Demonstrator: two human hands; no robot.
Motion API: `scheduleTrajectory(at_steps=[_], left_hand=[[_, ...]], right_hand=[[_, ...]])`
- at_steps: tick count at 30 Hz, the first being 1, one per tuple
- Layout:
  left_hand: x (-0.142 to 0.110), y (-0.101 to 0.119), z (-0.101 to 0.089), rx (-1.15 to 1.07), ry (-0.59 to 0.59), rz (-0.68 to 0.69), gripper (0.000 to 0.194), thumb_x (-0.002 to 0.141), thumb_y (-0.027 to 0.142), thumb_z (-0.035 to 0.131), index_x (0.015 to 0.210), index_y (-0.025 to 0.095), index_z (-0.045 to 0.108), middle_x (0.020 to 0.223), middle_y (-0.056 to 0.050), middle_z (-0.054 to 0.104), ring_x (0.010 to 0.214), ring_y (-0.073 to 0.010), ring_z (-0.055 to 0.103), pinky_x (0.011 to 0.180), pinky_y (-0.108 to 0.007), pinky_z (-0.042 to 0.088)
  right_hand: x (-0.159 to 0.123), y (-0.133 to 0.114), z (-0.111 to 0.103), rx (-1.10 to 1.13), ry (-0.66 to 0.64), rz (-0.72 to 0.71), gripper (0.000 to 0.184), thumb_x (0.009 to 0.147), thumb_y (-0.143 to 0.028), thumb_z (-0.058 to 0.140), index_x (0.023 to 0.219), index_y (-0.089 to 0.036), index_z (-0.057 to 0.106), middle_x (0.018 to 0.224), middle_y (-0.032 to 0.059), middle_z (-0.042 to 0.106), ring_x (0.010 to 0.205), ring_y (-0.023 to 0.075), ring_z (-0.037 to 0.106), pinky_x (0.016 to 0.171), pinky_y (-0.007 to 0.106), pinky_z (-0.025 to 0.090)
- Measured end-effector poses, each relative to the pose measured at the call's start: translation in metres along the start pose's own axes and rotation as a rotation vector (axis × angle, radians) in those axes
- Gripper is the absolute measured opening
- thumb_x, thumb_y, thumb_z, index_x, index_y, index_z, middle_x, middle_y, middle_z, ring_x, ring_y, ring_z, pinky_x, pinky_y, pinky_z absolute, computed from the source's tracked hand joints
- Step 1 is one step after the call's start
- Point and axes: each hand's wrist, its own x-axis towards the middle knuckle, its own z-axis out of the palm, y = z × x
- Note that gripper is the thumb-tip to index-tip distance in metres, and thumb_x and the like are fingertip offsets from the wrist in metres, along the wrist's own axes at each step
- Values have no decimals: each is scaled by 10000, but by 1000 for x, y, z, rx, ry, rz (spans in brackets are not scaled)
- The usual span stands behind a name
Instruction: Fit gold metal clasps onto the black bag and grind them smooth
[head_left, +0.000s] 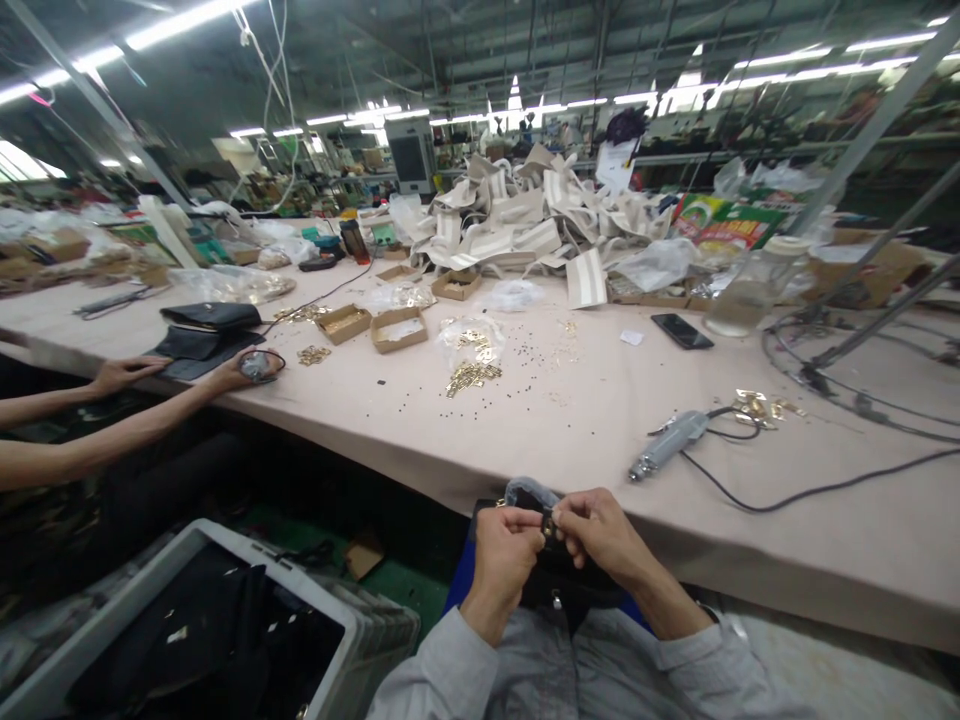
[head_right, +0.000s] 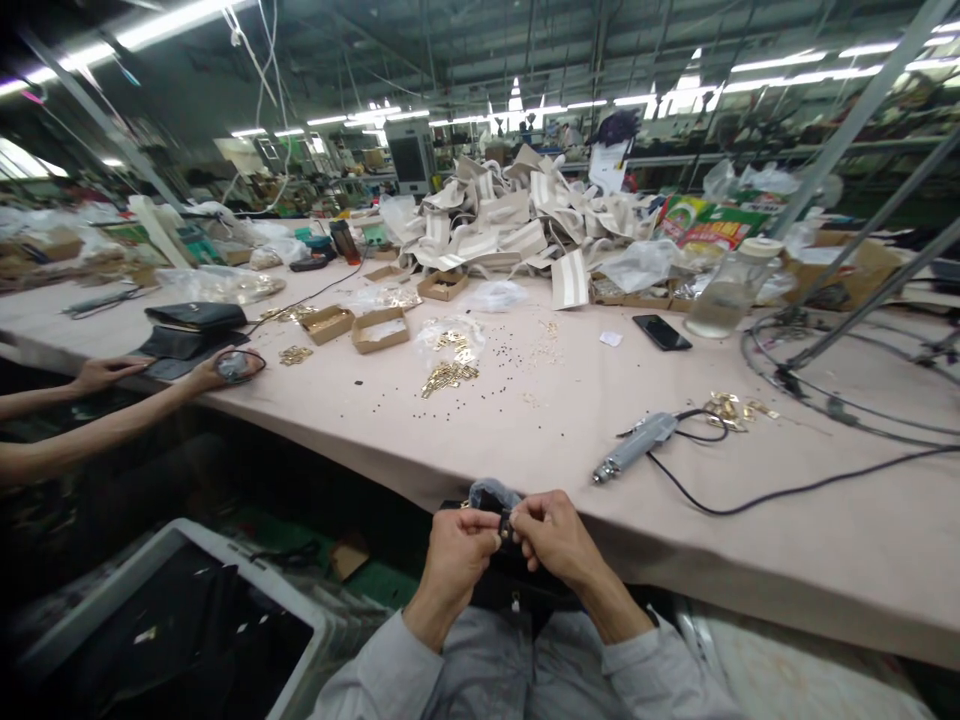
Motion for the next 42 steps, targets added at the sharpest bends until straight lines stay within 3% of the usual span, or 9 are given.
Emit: scheduleTrajectory(at_steps=[4, 8, 15, 20, 27, 31, 34, 39, 42], left_hand=[[0, 4, -1, 190, 40, 161, 130, 676, 229, 720, 641, 130, 798, 561, -42, 673, 509, -128, 513, 493, -236, 320], [1, 9, 1, 315, 66, 218, 144, 699, 199, 679, 632, 136, 790, 588, -54, 717, 544, -154, 579, 534, -246, 385], [3, 11, 6, 391, 129, 171, 136, 692, 166, 677, 595, 135, 767, 507, -11, 637, 487, -119, 470, 488, -249, 278], [8, 12, 6, 401, 55, 190, 142, 728, 181, 657, 620, 139, 739, 554, -32, 670, 529, -141, 516, 505, -252, 310], [10, 12, 12, 467, 103, 211, 145, 703, 164, 637, 583, 143, 716, 546, -24, 663, 515, -132, 512, 495, -247, 306], [10, 8, 14, 480, 118, 227, 175, 707, 204, 642, 564, 139, 717, 515, -21, 639, 494, -125, 473, 489, -254, 280], [10, 9, 16, 486, 158, 215, 173, 693, 219, 643, 571, 135, 731, 494, -12, 614, 483, -118, 439, 483, -255, 262], [9, 11, 17, 483, 156, 197, 171, 682, 222, 648, 566, 133, 737, 483, -2, 587, 483, -108, 407, 478, -252, 237], [10, 10, 17, 466, 168, 189, 170, 680, 213, 644, 571, 130, 746, 493, -13, 611, 485, -116, 442, 482, -248, 263]], right_hand=[[0, 2, -1, -51, -15, -53, 280, 841, -364, 595, 670, -159, 682, 495, -4, 614, 392, 126, 567, 418, 192, 409], [0, 3, -1, -54, -19, -42, 287, 840, -380, 595, 670, -164, 678, 493, 0, 613, 393, 134, 566, 418, 200, 412], [1, 1, -1, -52, 6, -4, 265, 806, -374, 588, 650, -172, 660, 462, -23, 550, 390, 111, 495, 405, 185, 384], [2, -2, -5, -49, -25, 2, 251, 799, -360, 588, 651, -172, 663, 466, -25, 548, 396, 104, 483, 405, 177, 366], [3, 4, -4, -53, 14, -10, 284, 838, -368, 582, 640, -176, 650, 454, -25, 543, 382, 108, 495, 389, 178, 363], [6, 8, -6, -66, 16, -36, 401, 889, -465, 598, 616, -173, 635, 435, -15, 532, 364, 110, 488, 373, 185, 349], [8, 12, -8, 46, -42, -7, 492, 912, -579, 571, 639, -174, 627, 448, 0, 557, 360, 117, 493, 373, 198, 370], [8, 15, -7, 60, -60, 6, 441, 897, -555, 619, 690, -167, 648, 486, 7, 592, 385, 117, 516, 394, 197, 387], [8, 15, -2, -3, 5, 19, 513, 929, -613, 566, 659, -179, 614, 452, -3, 547, 356, 109, 469, 364, 198, 346]])
